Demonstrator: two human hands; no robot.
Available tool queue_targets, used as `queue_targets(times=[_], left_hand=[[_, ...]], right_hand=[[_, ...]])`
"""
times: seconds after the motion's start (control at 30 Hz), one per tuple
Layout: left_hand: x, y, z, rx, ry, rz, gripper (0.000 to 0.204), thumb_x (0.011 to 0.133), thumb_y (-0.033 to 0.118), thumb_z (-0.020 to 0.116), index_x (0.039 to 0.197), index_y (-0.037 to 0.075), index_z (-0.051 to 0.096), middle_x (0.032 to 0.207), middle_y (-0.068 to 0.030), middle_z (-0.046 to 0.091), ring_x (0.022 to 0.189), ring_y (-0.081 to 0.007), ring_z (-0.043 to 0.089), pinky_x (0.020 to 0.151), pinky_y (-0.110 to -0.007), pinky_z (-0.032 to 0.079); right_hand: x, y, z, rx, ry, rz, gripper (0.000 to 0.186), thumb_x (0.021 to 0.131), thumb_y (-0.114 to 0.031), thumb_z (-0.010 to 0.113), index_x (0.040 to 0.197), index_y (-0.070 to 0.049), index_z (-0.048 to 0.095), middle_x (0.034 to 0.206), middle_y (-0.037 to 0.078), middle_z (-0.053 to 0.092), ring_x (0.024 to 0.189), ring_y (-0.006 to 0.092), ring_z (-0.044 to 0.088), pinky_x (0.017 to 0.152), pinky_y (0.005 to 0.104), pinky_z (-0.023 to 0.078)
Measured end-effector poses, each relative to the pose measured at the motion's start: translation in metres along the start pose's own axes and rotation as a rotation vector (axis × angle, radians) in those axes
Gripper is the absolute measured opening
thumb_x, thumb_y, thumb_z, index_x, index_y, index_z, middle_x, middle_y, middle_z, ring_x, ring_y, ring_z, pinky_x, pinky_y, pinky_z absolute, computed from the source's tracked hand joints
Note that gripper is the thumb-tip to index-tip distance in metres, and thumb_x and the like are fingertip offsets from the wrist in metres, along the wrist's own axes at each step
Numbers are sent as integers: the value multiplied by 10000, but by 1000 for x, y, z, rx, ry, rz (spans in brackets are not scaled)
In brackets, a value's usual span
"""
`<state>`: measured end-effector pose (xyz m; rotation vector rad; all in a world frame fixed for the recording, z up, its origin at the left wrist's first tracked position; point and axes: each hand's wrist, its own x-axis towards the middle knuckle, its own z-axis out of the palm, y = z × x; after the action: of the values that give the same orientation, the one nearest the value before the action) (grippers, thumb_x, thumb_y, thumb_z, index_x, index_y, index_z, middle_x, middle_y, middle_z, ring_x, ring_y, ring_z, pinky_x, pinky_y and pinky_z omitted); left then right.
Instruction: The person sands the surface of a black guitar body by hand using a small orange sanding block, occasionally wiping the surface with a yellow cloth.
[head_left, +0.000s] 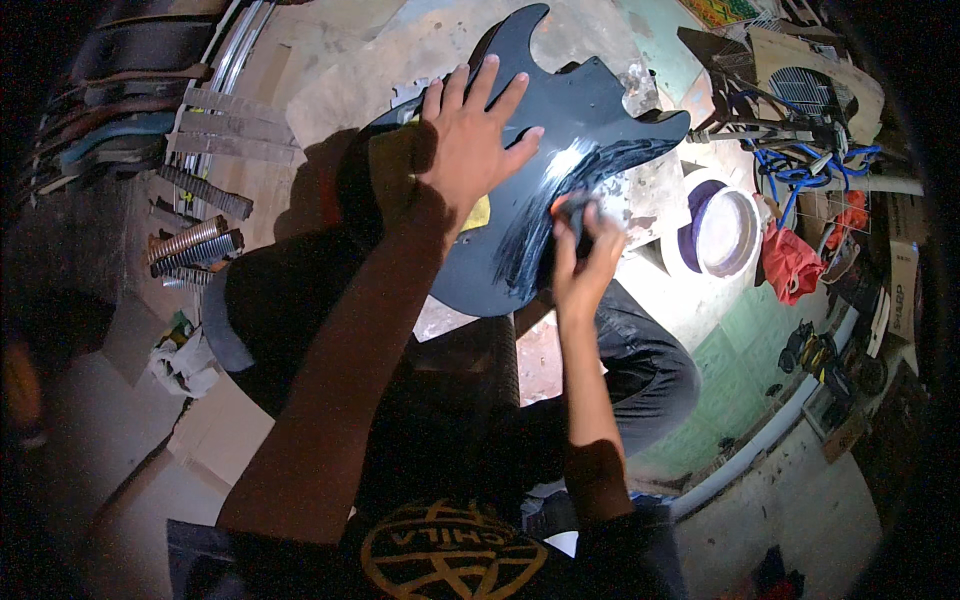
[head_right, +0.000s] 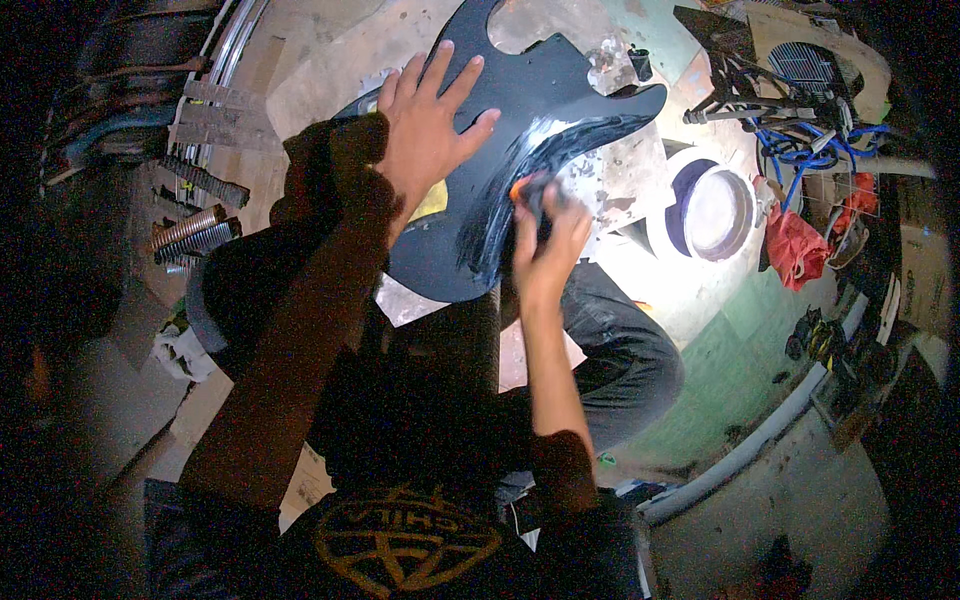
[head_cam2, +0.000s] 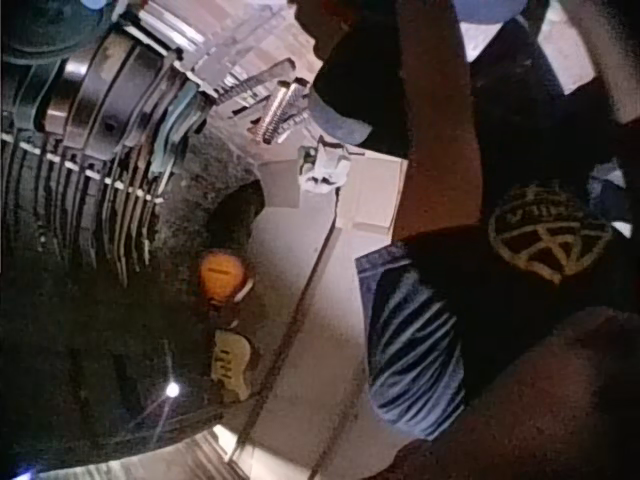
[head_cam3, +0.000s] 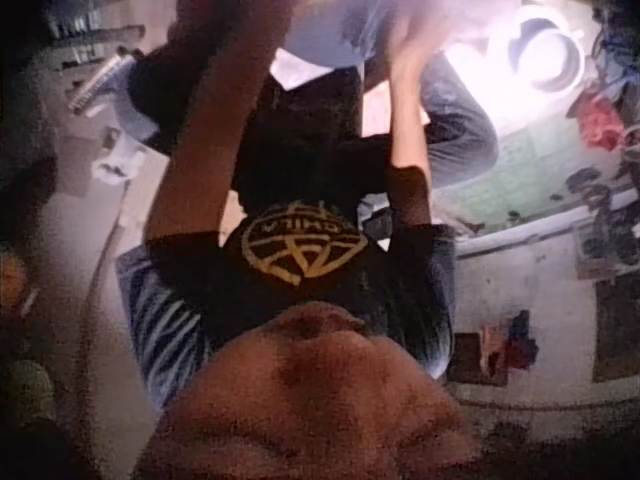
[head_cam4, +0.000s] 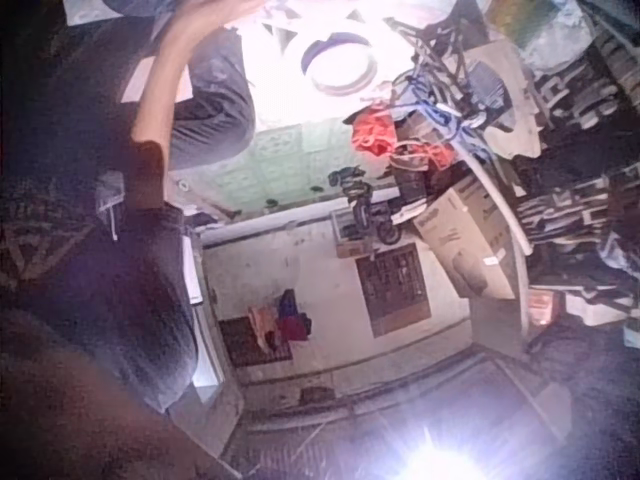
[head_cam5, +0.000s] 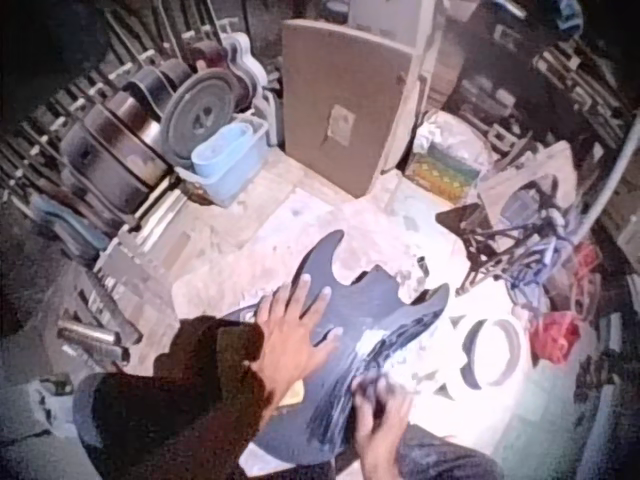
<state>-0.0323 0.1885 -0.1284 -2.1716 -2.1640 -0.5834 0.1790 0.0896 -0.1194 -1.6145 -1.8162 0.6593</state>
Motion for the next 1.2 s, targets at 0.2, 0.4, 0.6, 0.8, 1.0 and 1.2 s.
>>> queue_targets(times=[0.2, 0.4, 0.6, 0.8, 1.0, 1.2], left_hand=[[0, 2, -3, 14, -20, -3, 645, 902, 553, 620, 1451, 217, 575, 1528, -150, 486, 1352, -392, 462, 1121, -574, 328], [0, -2, -2, 7, -32, 7, 648, 902, 551, 617, 1455, 217, 574, 1528, -148, 486, 1362, -392, 457, 1130, -573, 324], [3, 4, -5, 25, -48, 9, 634, 904, 545, 618, 1446, 218, 583, 1523, -143, 492, 1360, -390, 461, 1130, -569, 332], [1, 1, -6, 31, -58, -2, 645, 901, 557, 618, 1450, 220, 579, 1529, -139, 486, 1359, -390, 463, 1128, -564, 341], [2, 3, -4, -17, -19, 10, 649, 875, 513, 679, 1444, 219, 575, 1525, -164, 485, 1343, -425, 480, 1095, -601, 369], [1, 1, -5, -29, -22, -1, 650, 869, 508, 685, 1441, 218, 577, 1526, -164, 485, 1345, -423, 480, 1100, -604, 364]], right_hand=[[-43, -8, -7, -6, 14, -137, 414, 888, -35, 735, 1276, -3, 593, 1153, 233, 598, 1087, 397, 566, 1002, 478, 428], [-17, -5, -2, 12, -80, -6, 398, 883, -9, 718, 1259, -17, 591, 1134, 217, 593, 1076, 403, 553, 956, 489, 428], [-21, 1, 0, 19, 57, -63, 472, 873, -18, 744, 1313, -79, 585, 1156, 235, 596, 1087, 417, 552, 965, 499, 418], [-46, -10, -9, 40, -26, -107, 419, 860, 22, 722, 1255, -51, 601, 1094, 217, 609, 1062, 392, 575, 969, 484, 425], [9, 9, 2, -18, 75, -116, 417, 889, -11, 716, 1285, -11, 585, 1140, 212, 590, 1067, 378, 568, 961, 463, 446], [-69, -17, -8, 81, 20, -63, 426, 885, -6, 724, 1284, -74, 590, 1107, 217, 618, 1027, 400, 563, 915, 473, 425]])
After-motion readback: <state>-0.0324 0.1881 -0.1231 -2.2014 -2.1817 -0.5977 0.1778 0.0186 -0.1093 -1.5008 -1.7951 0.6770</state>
